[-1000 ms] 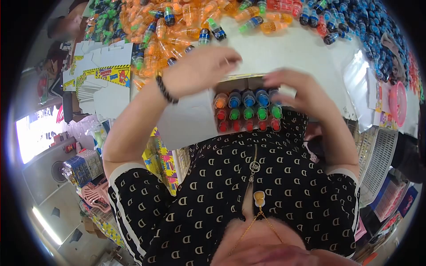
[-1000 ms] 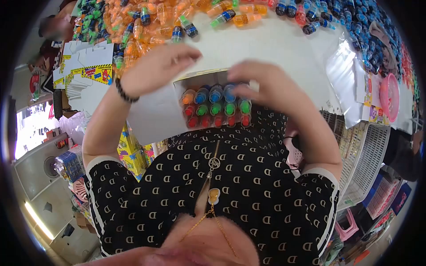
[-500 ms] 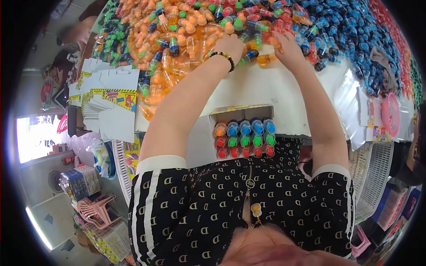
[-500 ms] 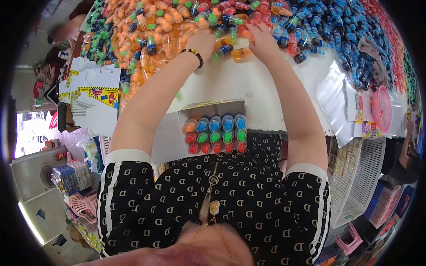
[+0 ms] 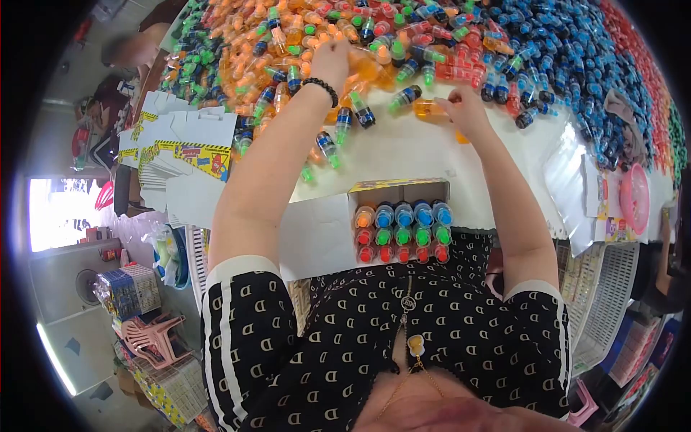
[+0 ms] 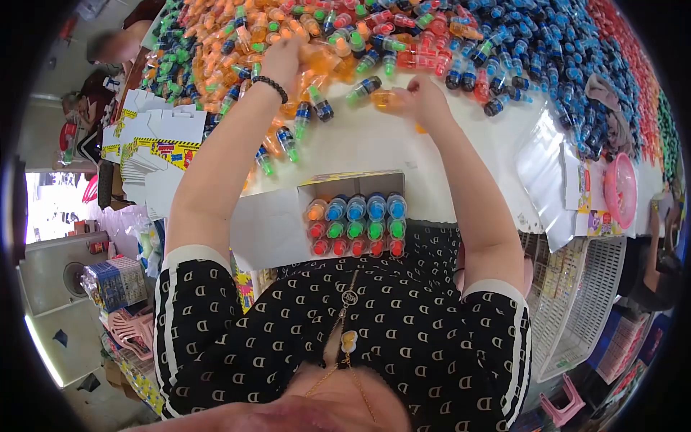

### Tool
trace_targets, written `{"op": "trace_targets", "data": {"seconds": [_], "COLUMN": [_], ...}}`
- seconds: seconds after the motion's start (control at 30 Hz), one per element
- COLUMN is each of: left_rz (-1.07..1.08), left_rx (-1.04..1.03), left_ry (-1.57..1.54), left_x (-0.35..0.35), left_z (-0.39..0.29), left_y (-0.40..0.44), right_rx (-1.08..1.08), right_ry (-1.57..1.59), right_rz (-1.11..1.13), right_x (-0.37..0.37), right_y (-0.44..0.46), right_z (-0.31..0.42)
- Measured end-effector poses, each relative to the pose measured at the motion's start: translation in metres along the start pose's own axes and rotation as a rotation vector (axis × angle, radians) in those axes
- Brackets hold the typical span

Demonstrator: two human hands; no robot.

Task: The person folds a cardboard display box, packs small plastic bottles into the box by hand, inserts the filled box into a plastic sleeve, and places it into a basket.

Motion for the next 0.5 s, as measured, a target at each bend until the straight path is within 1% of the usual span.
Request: {"op": "trace_targets", "data": {"seconds": [0.03, 0.07, 0.1, 0.13, 0.17, 0.2, 0.23, 0.27, 0.3, 0.33, 0.37, 0.4, 0.47, 0.5], "left_rz": [-0.008, -0.073, -0.138, -0.204, -0.212, -0.105, 0.006, 0.12, 0.113, 0.184, 0.258, 0.252, 0.2, 0.173], "left_rx": [-0.004, 0.05, 0.107, 0.164, 0.161, 0.031, -0.098, -0.228, -0.232, -0.319, -0.406, -0.41, -0.549, -0.615], "left_ry": [-0.002, -0.019, -0.035, -0.049, -0.048, 0.215, 0.478, 0.739, 0.739, 0.803, 0.868, 0.867, 0.954, 0.995], "left_x": [0.006, 0.014, 0.024, 0.033, 0.039, 0.042, 0.044, 0.045, 0.047, 0.043, 0.038, 0.033, 0.016, 0.012], "left_z": [-0.009, -0.017, -0.026, -0.03, -0.028, -0.025, -0.021, -0.02, -0.017, -0.012, -0.01, -0.008, -0.005, -0.003], "left_y": [-0.002, -0.003, -0.005, -0.007, -0.003, 0.003, 0.008, 0.008, 0.007, 0.003, -0.003, -0.005, -0.011, -0.013], "right_rx": [0.05, 0.099, 0.106, 0.171, 0.237, 0.303, 0.307, 0.38, 0.455, 0.53, 0.536, 0.54, 0.55, 0.556], "right_ry": [0.068, 0.137, 0.143, 0.126, 0.11, 0.095, 0.102, 0.074, 0.044, 0.012, 0.014, -0.048, -0.176, -0.179], "right_rz": [-0.003, -0.005, -0.001, -0.023, -0.048, -0.074, -0.072, -0.104, -0.138, -0.174, -0.179, -0.17, -0.146, -0.145], "right_x": [-0.005, -0.01, -0.008, -0.004, 0.0, -0.001, -0.009, -0.017, -0.025, -0.03, -0.037, -0.045, -0.06, -0.064], "right_y": [0.007, 0.013, 0.019, 0.027, 0.035, 0.042, 0.047, 0.054, 0.061, 0.065, 0.066, 0.067, 0.068, 0.071], "right_z": [0.005, 0.01, 0.026, 0.043, 0.061, 0.075, 0.083, 0.09, 0.098, 0.103, 0.105, 0.107, 0.108, 0.108]}}
Point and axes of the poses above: each hand's wrist, its own y-axis towards the middle knuckle, its own x-axis out of the back of the hand, z = x × y, the point moved 3 cm from there along y, towards the middle knuckle, and after that the axes turned 13 degrees about -z, right-handed, at the moved point
